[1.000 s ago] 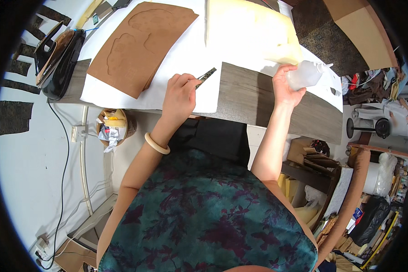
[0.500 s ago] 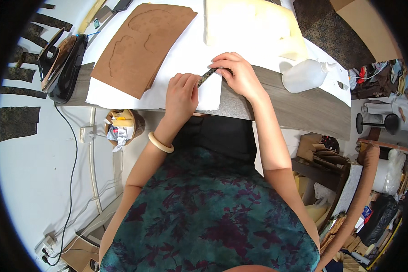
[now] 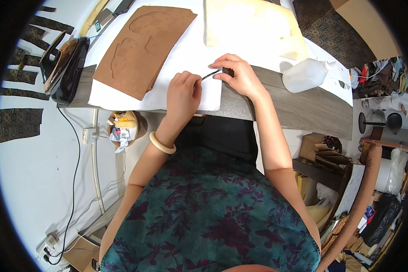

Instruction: The person applies glue to small patterned fabric strips and adheres them to a larger fabric sheet. They then place a cardboard box on the table, line its interior with a white sheet, and insert the glued fabric sheet into the box.

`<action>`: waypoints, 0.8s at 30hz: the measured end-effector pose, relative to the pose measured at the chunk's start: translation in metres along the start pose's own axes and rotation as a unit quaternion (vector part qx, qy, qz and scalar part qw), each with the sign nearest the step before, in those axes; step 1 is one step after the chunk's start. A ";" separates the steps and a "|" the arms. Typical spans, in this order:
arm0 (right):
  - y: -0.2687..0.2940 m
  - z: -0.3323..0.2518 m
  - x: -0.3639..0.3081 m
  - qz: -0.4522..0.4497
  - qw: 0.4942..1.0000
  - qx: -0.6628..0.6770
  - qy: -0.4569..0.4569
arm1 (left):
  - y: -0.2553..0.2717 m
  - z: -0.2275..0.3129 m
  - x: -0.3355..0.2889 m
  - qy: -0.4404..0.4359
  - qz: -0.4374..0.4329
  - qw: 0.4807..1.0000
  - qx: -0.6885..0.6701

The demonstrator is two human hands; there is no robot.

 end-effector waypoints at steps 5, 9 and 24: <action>0.006 -0.013 -0.012 0.042 0.971 0.236 0.012 | 0.004 -0.009 -0.008 0.206 -0.012 0.905 -0.371; 0.007 -0.025 -0.027 0.067 0.895 0.442 -0.010 | 0.015 0.012 -0.010 0.238 -0.058 0.803 -0.544; 0.033 -0.056 -0.047 0.144 0.886 0.439 0.033 | 0.010 0.045 -0.013 0.330 -0.144 0.601 -0.713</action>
Point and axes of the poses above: each hand's wrist, its own x-axis towards the middle knuckle, its own y-axis out of the back of the hand, z = x × y, the point moved 6 cm from there along x, towards the middle knuckle, and after that the axes turned 6 degrees about -z, right-handed, at the moved point
